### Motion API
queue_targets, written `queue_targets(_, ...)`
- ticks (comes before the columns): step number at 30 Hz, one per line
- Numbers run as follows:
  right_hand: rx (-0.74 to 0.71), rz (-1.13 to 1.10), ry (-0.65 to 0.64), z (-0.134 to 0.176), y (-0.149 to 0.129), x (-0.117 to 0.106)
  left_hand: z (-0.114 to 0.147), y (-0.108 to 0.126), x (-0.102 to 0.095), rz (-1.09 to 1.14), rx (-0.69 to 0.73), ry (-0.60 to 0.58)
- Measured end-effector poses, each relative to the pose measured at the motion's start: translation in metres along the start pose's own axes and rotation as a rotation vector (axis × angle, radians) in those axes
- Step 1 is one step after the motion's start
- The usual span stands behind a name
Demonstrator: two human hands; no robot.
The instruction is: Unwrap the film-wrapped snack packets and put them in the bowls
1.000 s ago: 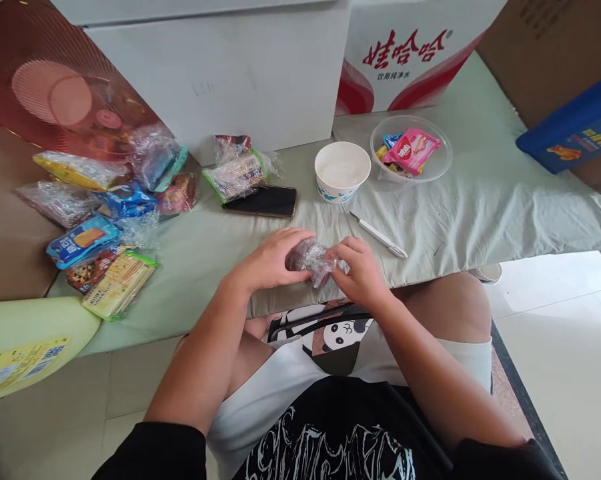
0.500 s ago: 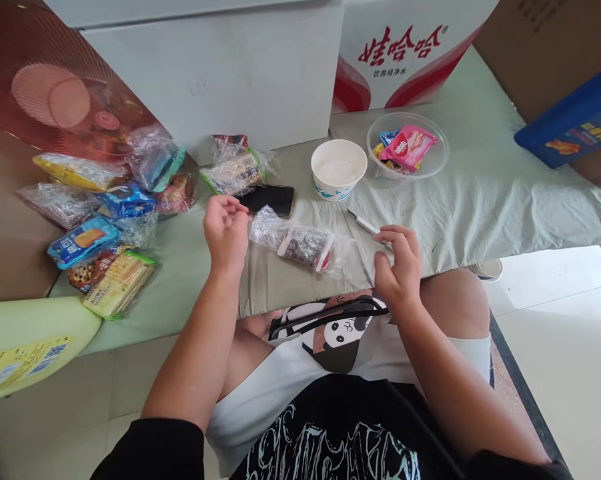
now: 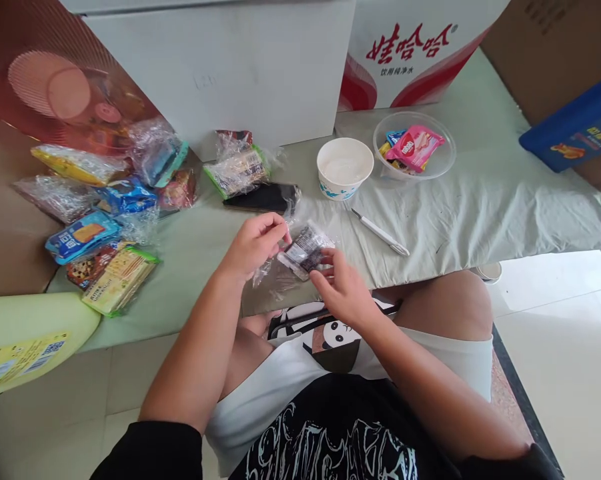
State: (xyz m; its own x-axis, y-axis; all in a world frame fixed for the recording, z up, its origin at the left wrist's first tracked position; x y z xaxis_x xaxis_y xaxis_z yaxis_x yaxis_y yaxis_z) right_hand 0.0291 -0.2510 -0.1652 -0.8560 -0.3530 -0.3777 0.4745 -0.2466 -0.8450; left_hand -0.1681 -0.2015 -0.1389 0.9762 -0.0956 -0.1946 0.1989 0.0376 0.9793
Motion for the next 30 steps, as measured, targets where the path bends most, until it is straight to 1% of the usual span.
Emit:
queue_targets(2,0.086,-0.352,-0.092,-0.004,0.001,0.005,0.005,0.008,0.002,0.355,-0.016,-0.08)
queue_targets(4,0.143,-0.654,-0.22,-0.009,-0.002,0.013,0.011,0.018,0.005,0.59,-0.004,-0.124)
queue_targets(6,0.22,-0.843,-0.331,-0.017,-0.004,0.023,0.016,0.026,0.007,0.713,0.004,-0.139)
queue_targets(8,0.292,-0.948,-0.375,-0.025,-0.006,0.029,0.021,0.028,0.003,0.746,-0.013,-0.123)
queue_targets(9,0.311,-0.986,-0.368,-0.03,-0.006,0.031,0.023,0.027,-0.002,0.746,-0.022,-0.096)
queue_targets(11,0.313,-1.043,-0.318,-0.037,-0.005,0.03,0.028,0.019,-0.018,0.763,0.002,0.007)
queue_targets(12,0.302,-1.063,-0.285,-0.04,-0.004,0.027,0.031,0.015,-0.029,0.79,0.048,0.078)
queue_targets(14,0.264,-1.089,-0.215,-0.043,-0.001,0.02,0.037,0.006,-0.052,0.852,0.202,0.235)
queue_targets(16,0.199,-1.092,-0.138,-0.044,0.002,0.009,0.04,0.002,-0.072,0.873,0.32,0.358)
queue_targets(18,0.092,-1.027,-0.059,-0.044,0.002,-0.006,0.039,0.004,-0.083,0.893,0.37,0.416)
queue_targets(19,0.017,-0.962,-0.016,-0.044,0.0,-0.015,0.036,0.007,-0.085,0.922,0.372,0.413)
queue_targets(21,-0.144,-0.795,0.084,-0.047,-0.012,-0.037,0.028,0.013,-0.082,1.0,0.32,0.352)
queue_targets(23,-0.266,-0.655,0.202,-0.053,-0.031,-0.063,0.019,0.018,-0.074,1.043,0.215,0.268)
queue_targets(25,-0.309,-0.586,0.313,-0.065,-0.052,-0.094,0.013,0.02,-0.065,1.038,0.112,0.207)
queue_targets(27,-0.341,-0.473,0.408,-0.082,-0.068,-0.129,0.012,0.02,-0.06,1.031,0.052,0.177)
queue_targets(28,-0.364,-0.388,0.453,-0.092,-0.073,-0.149,0.012,0.019,-0.059,1.031,0.035,0.166)
queue_targets(29,-0.393,-0.314,0.528,-0.102,-0.074,-0.17,0.013,0.018,-0.058,1.031,0.021,0.158)
queue_targets(30,-0.395,-0.233,0.557,-0.112,-0.074,-0.189,0.013,0.018,-0.058,1.026,0.01,0.153)
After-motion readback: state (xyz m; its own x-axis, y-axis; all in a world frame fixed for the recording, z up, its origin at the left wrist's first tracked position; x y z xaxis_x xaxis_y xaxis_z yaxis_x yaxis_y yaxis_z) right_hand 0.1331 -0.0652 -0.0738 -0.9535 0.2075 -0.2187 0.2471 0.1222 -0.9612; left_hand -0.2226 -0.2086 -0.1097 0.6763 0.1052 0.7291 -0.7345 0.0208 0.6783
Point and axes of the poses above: each hand's wrist, its own z-axis away from the middle knuckle, its own x-axis out of the palm, y = z × x, the point moved 2 cm from there along -z, towards the middle knuckle, and after that the axes turned 7 degrees about x, right-handed, at the moved point
